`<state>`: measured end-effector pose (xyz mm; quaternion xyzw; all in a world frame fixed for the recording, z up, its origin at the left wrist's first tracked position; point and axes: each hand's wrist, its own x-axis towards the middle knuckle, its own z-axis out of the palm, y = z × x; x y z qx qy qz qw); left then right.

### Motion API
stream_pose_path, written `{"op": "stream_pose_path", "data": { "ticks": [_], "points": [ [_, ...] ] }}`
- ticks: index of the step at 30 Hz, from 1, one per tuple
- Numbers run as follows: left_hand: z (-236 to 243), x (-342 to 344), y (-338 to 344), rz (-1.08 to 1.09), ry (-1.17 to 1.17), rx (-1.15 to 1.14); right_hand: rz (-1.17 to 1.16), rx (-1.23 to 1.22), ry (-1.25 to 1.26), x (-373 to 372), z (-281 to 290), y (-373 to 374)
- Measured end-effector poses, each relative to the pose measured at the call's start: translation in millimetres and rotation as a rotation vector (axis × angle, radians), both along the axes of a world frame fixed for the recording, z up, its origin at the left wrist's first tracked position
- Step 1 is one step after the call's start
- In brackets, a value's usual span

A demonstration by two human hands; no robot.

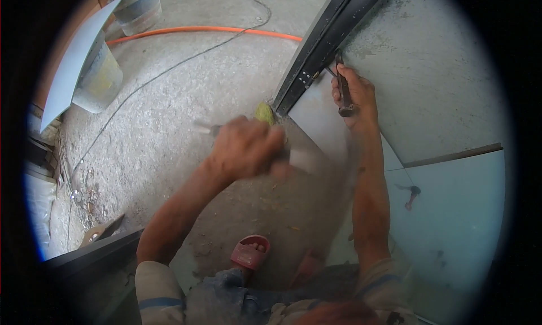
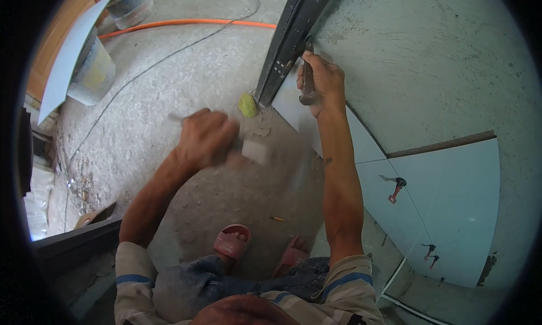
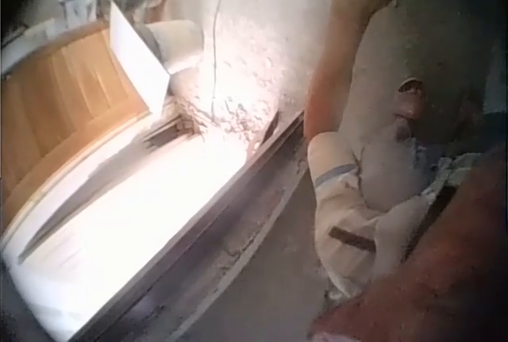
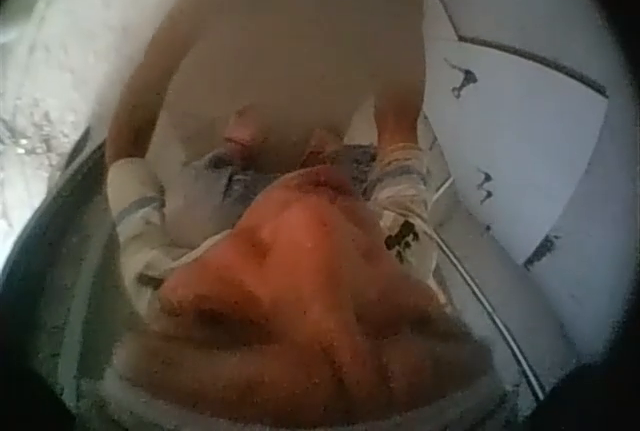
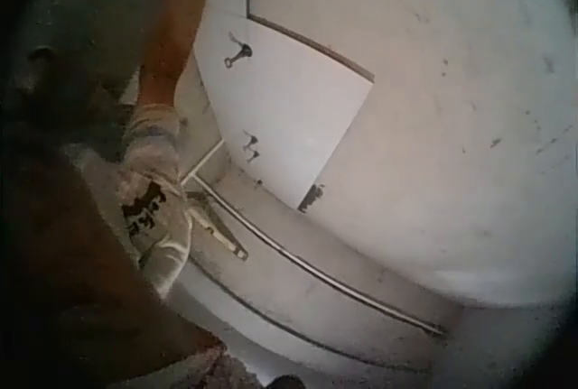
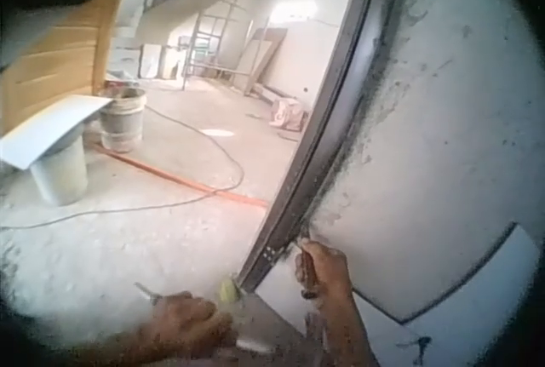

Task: Prepping a wall for tiling by chiseling mortar and measuring dimensions.

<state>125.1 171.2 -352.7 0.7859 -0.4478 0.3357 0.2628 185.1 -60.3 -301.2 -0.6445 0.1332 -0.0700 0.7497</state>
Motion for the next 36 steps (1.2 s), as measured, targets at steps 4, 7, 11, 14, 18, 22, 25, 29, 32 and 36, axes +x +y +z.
{"op": "stream_pose_path", "data": {
  "ticks": [4, 7, 11, 14, 18, 22, 25, 29, 32, 36],
  "points": [
    [-11.0, -11.8, 0.8, 0.151, 0.262, 0.053, -0.037, -0.053, 0.021, -2.6, -0.7, 0.3],
    [-0.4, -27.9, 3.7, 0.056, 0.165, 0.042, -0.046, -0.023, 0.003, -2.6, 6.9, -0.2],
    [9.8, -34.3, -6.9, -0.050, 0.080, -0.060, -0.040, 0.019, -0.032, -2.9, 9.4, 1.0],
    [29.0, -41.6, -9.0, -0.166, 0.009, -0.050, -0.025, 0.034, 0.017, -5.6, 13.3, 0.9],
    [46.9, -54.3, -9.2, -0.188, 0.036, -0.038, -0.034, 0.004, -0.018, -2.0, 13.0, 3.1],
    [42.2, -53.1, -7.6, -0.213, -0.041, -0.037, -0.012, 0.012, -0.009, -2.0, 9.3, -2.6],
    [31.7, -35.3, -7.7, -0.226, -0.171, -0.027, -0.012, -0.009, 0.004, -3.4, 11.2, -3.5],
    [9.1, -7.5, -18.8, 0.109, 0.106, 0.128, 0.028, -0.164, 0.027, 0.0, 14.7, -6.4],
    [12.3, -35.8, -27.4, -0.012, -0.034, 0.097, 0.052, -0.030, 0.023, -1.6, 11.5, -20.8],
    [18.5, -20.4, -19.4, -0.191, -0.202, 0.045, 0.079, -0.049, 0.016, 2.2, 11.5, -15.0]
  ]
}}
